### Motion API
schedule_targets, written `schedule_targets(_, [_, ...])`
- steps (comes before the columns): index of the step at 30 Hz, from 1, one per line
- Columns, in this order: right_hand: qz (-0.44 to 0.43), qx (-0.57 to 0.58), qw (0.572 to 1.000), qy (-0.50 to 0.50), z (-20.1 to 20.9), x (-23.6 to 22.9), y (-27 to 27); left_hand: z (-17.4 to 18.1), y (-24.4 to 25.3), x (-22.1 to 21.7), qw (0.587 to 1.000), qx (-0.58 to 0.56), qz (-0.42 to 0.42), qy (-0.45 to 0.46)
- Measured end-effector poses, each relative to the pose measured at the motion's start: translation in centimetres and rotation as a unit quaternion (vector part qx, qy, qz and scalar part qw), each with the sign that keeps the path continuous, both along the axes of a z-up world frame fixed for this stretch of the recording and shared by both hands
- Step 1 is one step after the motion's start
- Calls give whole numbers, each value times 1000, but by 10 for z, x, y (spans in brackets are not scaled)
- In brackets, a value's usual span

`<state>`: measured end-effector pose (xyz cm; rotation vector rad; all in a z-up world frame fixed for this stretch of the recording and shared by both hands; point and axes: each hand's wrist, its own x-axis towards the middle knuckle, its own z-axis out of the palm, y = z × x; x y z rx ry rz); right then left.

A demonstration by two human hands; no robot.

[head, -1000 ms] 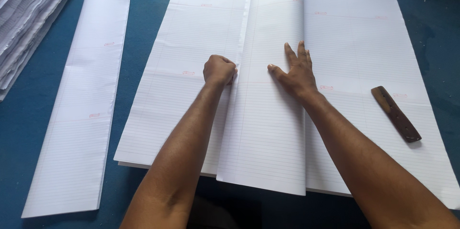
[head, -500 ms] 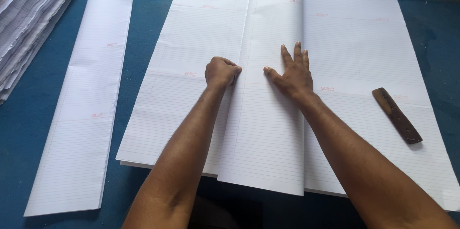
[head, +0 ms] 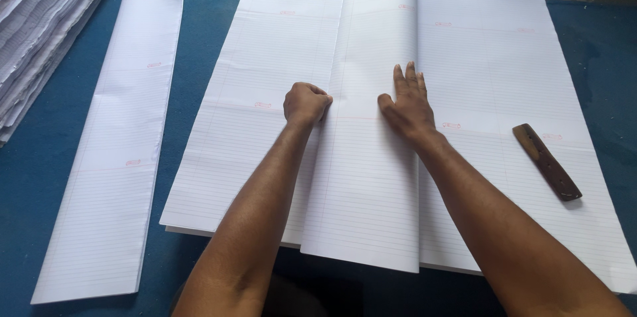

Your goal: The person folds large sheets of lined paper in half and then in thirds, using a wooden block to press the creases flat. The folded sheets are stacked on the table.

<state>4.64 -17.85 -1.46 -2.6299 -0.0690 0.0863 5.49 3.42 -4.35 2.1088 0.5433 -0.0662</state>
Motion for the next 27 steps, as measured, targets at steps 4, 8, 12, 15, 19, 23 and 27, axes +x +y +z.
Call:
schedule_targets(4, [10,7,1000,4,2,-4,-2,2,1,0,1000,-2,-1,1])
schedule_targets(8, [20,-3,1000,-8,-2,-4,-1,3,2,-1,1000,-14,-5,-3])
schedule_targets(12, [29,-26,999,-10,-6,-2,-2,7,3,-2,999,-33,-2,6])
schedule_targets(15, [29,-51,998,-7,-9,-1,-1,12,2,-5,999,-49,4,8])
schedule_targets(19, [33,-90,995,-12,-11,2,-1,22,-3,-9,999,-26,8,25])
schedule_targets(23, [29,-117,993,-12,-13,4,0,33,-6,-11,999,5,1,50])
schedule_targets(27, [26,-129,991,-7,-15,4,1,37,-7,-12,998,11,-1,60])
